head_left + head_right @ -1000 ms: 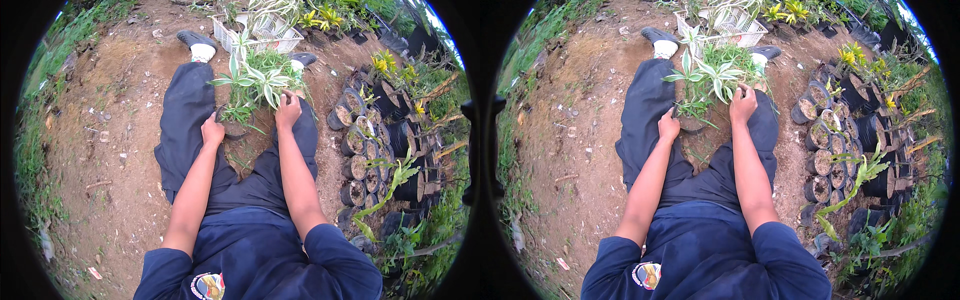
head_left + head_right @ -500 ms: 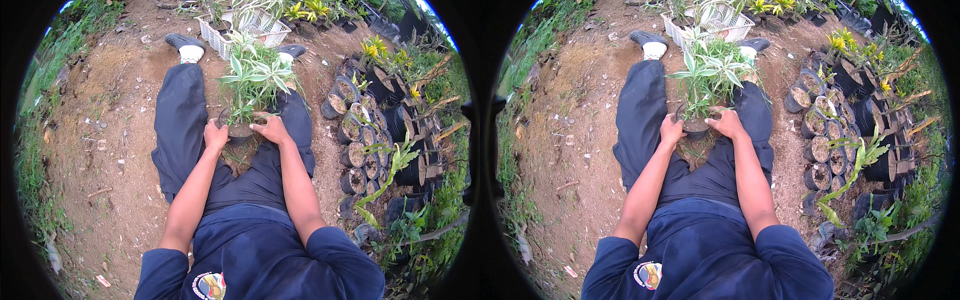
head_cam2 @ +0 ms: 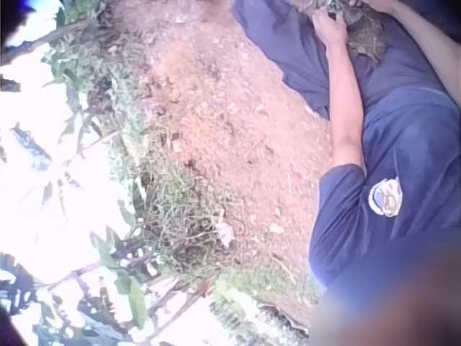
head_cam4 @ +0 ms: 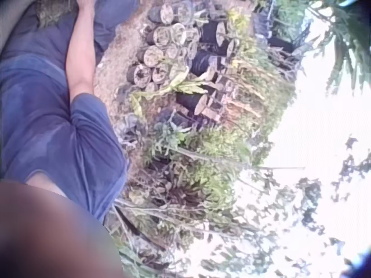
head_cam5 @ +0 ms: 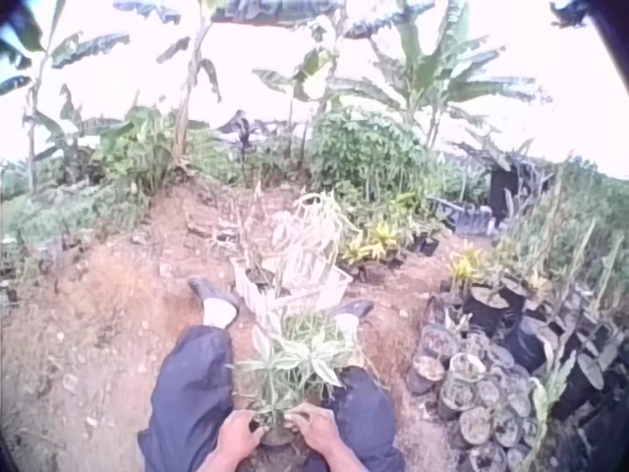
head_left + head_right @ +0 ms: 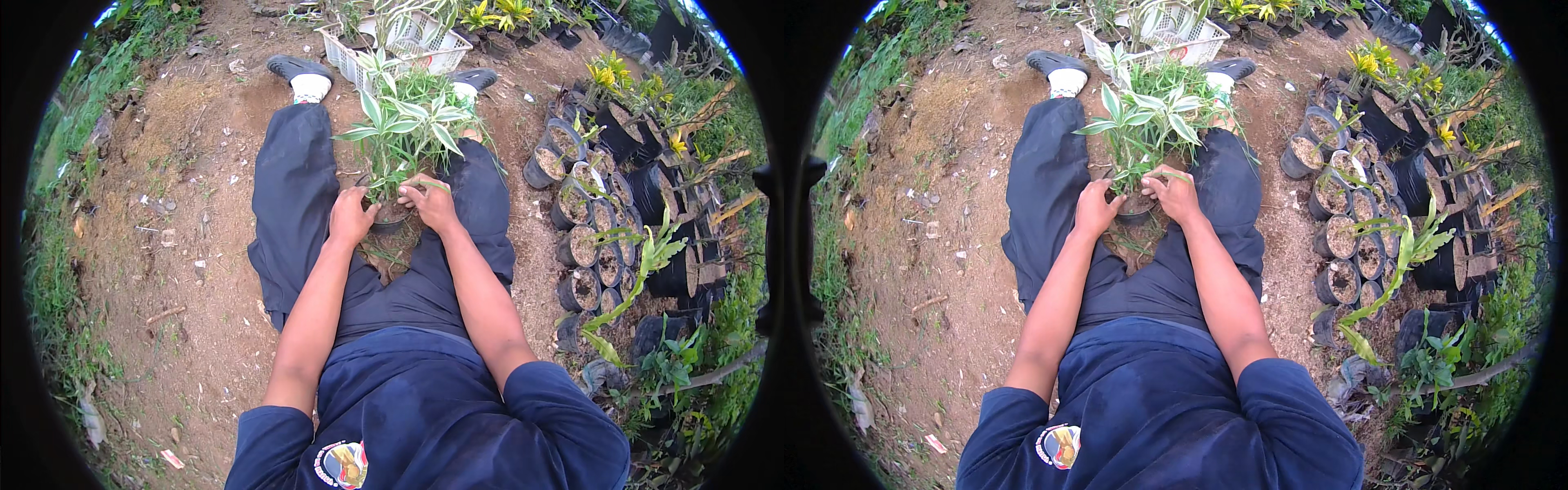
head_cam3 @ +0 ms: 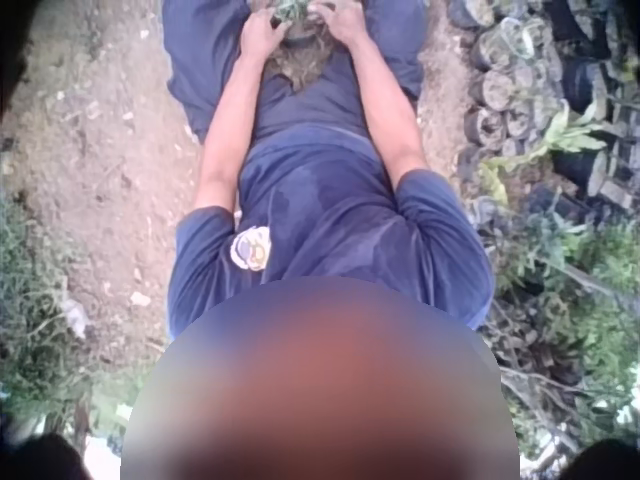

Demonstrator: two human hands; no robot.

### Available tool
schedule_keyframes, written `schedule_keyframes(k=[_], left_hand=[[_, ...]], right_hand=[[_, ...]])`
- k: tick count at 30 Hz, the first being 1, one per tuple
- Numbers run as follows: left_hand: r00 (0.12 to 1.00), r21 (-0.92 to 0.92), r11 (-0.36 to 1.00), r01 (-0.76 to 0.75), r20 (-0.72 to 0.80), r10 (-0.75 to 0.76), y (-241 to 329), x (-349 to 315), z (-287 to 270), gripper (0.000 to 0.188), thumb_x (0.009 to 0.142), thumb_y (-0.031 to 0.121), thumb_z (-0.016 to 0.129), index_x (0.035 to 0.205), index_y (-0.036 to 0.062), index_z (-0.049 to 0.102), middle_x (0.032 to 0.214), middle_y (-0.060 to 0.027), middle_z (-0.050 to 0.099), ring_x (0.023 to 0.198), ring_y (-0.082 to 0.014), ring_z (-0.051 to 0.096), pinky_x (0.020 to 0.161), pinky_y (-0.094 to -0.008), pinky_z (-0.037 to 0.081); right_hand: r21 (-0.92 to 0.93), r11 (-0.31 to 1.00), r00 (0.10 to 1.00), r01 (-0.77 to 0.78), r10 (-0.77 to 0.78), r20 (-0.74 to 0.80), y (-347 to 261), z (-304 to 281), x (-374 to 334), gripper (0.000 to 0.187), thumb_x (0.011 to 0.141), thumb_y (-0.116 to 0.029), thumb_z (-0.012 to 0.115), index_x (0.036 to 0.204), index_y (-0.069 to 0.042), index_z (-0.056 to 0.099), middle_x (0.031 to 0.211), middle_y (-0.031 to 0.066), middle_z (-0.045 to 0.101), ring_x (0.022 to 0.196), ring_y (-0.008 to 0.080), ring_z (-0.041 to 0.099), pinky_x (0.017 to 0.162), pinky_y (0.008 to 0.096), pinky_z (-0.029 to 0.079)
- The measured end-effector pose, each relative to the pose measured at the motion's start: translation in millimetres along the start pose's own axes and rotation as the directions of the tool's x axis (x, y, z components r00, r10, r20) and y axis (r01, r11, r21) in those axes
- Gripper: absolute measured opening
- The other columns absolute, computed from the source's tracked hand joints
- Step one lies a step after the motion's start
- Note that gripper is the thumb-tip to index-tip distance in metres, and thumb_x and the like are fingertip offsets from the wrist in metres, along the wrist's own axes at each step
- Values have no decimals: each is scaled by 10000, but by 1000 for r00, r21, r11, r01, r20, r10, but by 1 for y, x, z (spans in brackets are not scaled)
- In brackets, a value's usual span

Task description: The person sits on the ground and handles potted plants, removing weeds and adjusting foliage. They place trimmed plants into a white plastic crate and continue working on additional pots.

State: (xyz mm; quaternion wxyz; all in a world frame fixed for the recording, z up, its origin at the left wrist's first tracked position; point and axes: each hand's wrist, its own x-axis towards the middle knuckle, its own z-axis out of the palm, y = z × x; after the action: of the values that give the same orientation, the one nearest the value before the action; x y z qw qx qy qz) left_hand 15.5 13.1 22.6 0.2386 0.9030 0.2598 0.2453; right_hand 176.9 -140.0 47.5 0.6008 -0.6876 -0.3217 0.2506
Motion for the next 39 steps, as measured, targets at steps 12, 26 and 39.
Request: schedule_keyframes(k=[12, 26, 39], left_hand=[[988, -54, 999, -3, -153, -5, 4, 3, 0, 352, 889, 205, 853, 1161, 0, 762, 995, -175, 769, 984, -362, 738, 906, -469, 577], [985, 35, 999, 16, 169, -21, 29, -2, -24, 282, 860, 425, 889, 912, 152, 847, 702, -74, 734, 676, -295, 733, 680, -439, 587], [954, -57, 987, 151, 269, -131, 30, -4, -19, 287, 859, 362, 895, 1041, 145, 852, 877, -114, 797, 890, -341, 781, 822, -475, 610]], right_hand=[[292, 947, 990, 136, -117, -80, 2, 15, 10, 183, 1062, -123, 732, 1162, 30, 720, 1062, 98, 780, 942, 184, 802, 743, 282, 611], [-508, 858, 962, 77, -198, -188, -1, 1, 2, 285, 926, -227, 872, 1106, -12, 820, 942, 145, 828, 807, 232, 803, 757, 356, 620], [-693, 700, 934, 173, -340, -110, 14, 22, 2, 208, 929, -291, 816, 970, -94, 870, 964, 127, 771, 898, 370, 749, 811, 495, 581]])
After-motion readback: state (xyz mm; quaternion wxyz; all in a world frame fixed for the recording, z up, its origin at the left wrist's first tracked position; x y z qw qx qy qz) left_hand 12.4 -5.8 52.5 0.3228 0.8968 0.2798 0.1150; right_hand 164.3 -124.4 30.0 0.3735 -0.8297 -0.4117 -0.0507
